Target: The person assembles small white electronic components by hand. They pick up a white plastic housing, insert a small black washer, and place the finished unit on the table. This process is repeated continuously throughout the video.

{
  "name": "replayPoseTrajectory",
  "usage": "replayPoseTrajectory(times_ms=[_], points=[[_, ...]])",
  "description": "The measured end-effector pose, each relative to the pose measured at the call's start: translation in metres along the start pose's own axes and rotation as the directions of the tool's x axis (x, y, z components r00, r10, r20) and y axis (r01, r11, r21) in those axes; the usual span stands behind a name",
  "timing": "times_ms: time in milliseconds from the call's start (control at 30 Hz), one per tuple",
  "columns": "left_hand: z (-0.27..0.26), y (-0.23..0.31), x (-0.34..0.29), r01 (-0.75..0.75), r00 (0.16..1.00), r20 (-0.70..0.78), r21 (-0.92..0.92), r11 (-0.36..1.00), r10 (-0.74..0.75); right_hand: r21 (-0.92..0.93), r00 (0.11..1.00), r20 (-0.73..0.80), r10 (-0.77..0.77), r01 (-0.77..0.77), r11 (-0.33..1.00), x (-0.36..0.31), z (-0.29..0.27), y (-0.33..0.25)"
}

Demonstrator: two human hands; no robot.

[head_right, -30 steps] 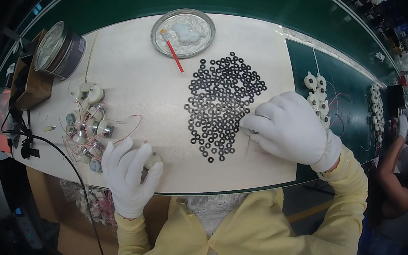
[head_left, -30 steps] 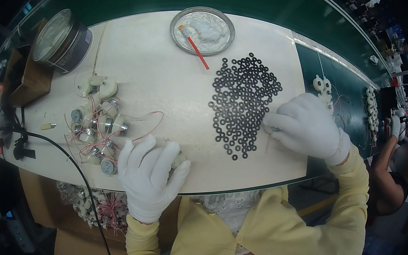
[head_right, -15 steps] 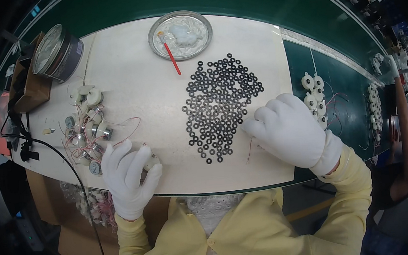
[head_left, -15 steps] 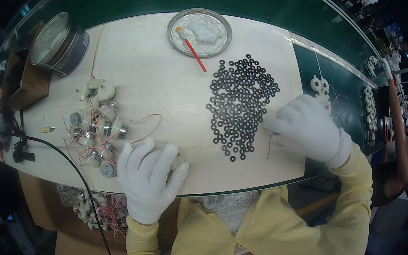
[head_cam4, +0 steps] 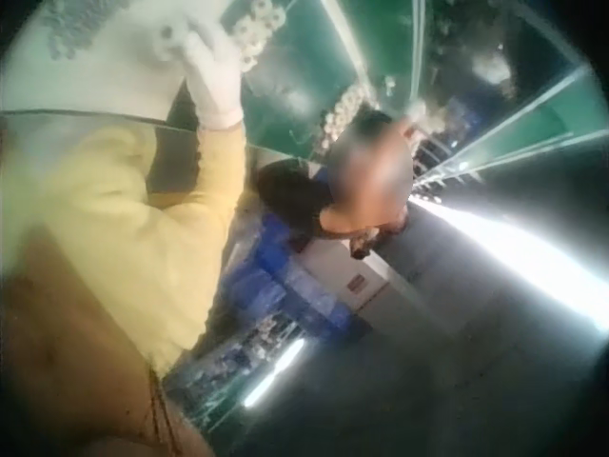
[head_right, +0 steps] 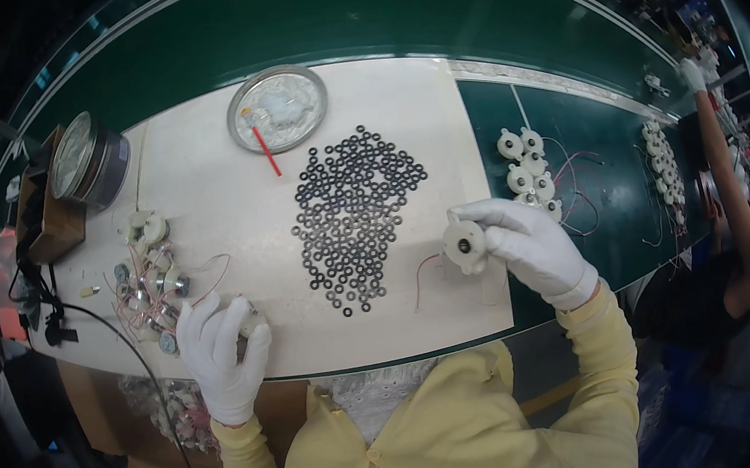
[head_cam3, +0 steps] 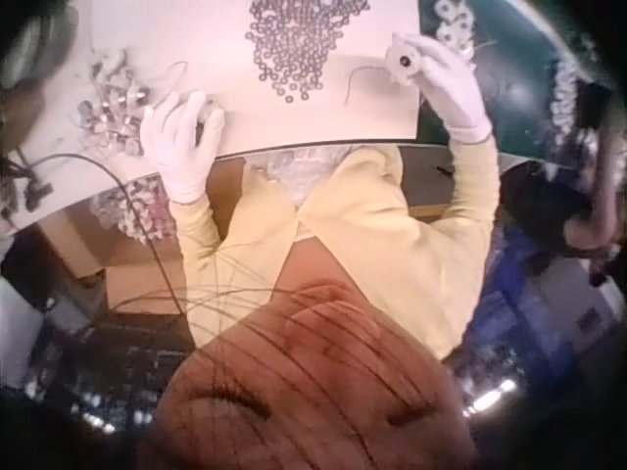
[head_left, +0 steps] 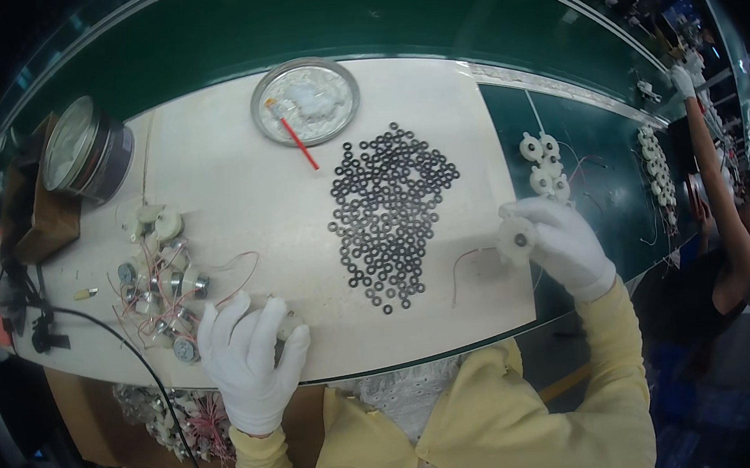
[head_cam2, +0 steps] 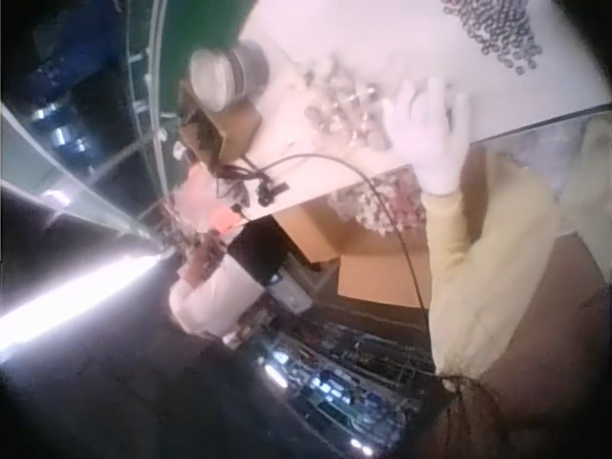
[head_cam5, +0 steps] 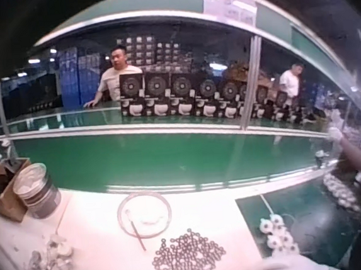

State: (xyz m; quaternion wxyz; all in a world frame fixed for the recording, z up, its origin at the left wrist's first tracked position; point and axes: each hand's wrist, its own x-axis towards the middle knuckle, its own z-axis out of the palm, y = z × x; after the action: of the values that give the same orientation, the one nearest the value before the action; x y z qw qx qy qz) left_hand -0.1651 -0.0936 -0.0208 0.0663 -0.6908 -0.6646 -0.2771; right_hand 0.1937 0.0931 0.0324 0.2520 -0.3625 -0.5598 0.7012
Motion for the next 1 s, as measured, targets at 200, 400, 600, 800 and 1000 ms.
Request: replayPoseTrajectory(times_ms=[200, 400, 600, 800, 1000], points=[[-0.002, 0.001, -0.005, 0.018, 1.0, 0.012, -0.01, 1.0, -0.017, 0.848, 0.98, 0.114, -0.163, -0.01, 0.529, -0.042, -0.018, 0.035], [0.002, -0.002, -0.005, -0.021, 1.0, 0.017, 0.041, 0.999, 0.02, 0.462, 0.969, -0.177, -0.171, 0.235, 0.855, -0.097, -0.076, 0.035], [-0.002, 0.003, -0.004, -0.029, 0.997, 0.077, 0.074, 0.997, 0.023, -0.315, 0.883, -0.45, -0.133, -0.017, 0.949, -0.057, -0.132, -0.003], [0.003, 0.005, -0.004, -0.035, 0.999, 0.046, 0.104, 0.994, 0.03, -0.426, 0.855, -0.466, -0.228, 0.009, 0.905, 0.013, -0.149, -0.012], [0.003, 0.006, -0.004, -0.05, 0.998, 0.045, 0.131, 0.99, 0.044, -0.69, 0.931, -0.355, -0.083, -0.201, 0.695, 0.033, -0.154, -0.027]])
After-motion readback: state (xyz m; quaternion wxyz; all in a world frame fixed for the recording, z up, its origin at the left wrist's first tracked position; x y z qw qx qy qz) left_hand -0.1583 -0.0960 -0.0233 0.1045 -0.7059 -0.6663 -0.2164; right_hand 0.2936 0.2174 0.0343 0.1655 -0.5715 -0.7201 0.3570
